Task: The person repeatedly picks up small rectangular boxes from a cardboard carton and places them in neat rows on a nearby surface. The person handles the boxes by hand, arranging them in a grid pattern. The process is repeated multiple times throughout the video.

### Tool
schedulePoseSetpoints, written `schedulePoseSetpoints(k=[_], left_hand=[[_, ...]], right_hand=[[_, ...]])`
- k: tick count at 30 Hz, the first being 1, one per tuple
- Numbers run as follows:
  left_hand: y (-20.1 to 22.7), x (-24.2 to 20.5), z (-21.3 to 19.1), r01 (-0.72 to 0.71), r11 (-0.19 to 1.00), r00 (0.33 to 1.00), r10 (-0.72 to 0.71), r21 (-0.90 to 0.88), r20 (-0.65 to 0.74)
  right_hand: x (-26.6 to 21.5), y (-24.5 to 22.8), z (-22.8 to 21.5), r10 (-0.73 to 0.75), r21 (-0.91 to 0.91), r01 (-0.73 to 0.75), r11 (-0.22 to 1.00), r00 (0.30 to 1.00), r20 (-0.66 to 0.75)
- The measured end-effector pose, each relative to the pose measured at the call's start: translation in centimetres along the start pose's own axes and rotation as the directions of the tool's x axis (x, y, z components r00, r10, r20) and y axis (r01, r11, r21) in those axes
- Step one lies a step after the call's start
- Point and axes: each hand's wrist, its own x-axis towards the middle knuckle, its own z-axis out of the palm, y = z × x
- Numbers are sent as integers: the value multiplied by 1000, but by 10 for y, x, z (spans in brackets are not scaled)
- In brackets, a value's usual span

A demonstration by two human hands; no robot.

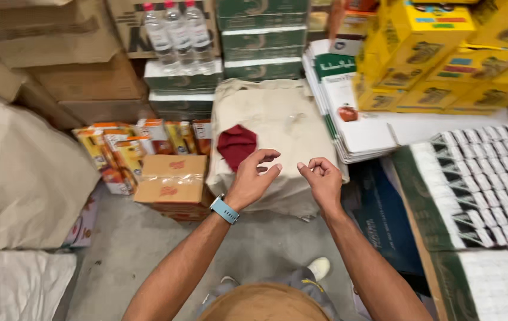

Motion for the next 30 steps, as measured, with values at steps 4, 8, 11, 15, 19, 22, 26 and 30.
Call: schedulePoseSetpoints(k=[4, 8, 11, 15, 19, 22, 26, 30], left_hand=[[1, -63, -144, 29, 997, 989, -18, 77, -146], [-15, -120, -255, 129, 979, 925, -63, 155, -374], [-33, -159, -327, 137, 980, 853, -43, 144, -519], [-53, -207, -411, 162, 984, 742, -72, 75, -666], [-72, -236, -483, 180, 983, 643, -104, 18, -759], [-97, -248, -546, 203, 979, 562, -113, 4, -819], [-112, -241, -627, 279, 960, 484, -111, 32, -868], [-114, -225, -705, 301, 953, 435, -111, 28, -893]], right_hand=[[-36, -43, 132, -53, 11, 52, 999, 972, 227], [-54, -60, 242, -119, 12, 127, 992, 893, 434], [-71, -80, 324, -137, 13, 159, 987, 806, 576], [-93, -93, 434, -147, 70, 142, 987, 664, 733], [-127, -131, 521, -138, 61, 161, 985, 521, 842], [-129, -127, 602, -131, 65, 167, 984, 419, 898], [-120, -128, 708, -83, 27, 171, 985, 329, 941], [-125, -162, 796, -57, 9, 180, 984, 262, 963]])
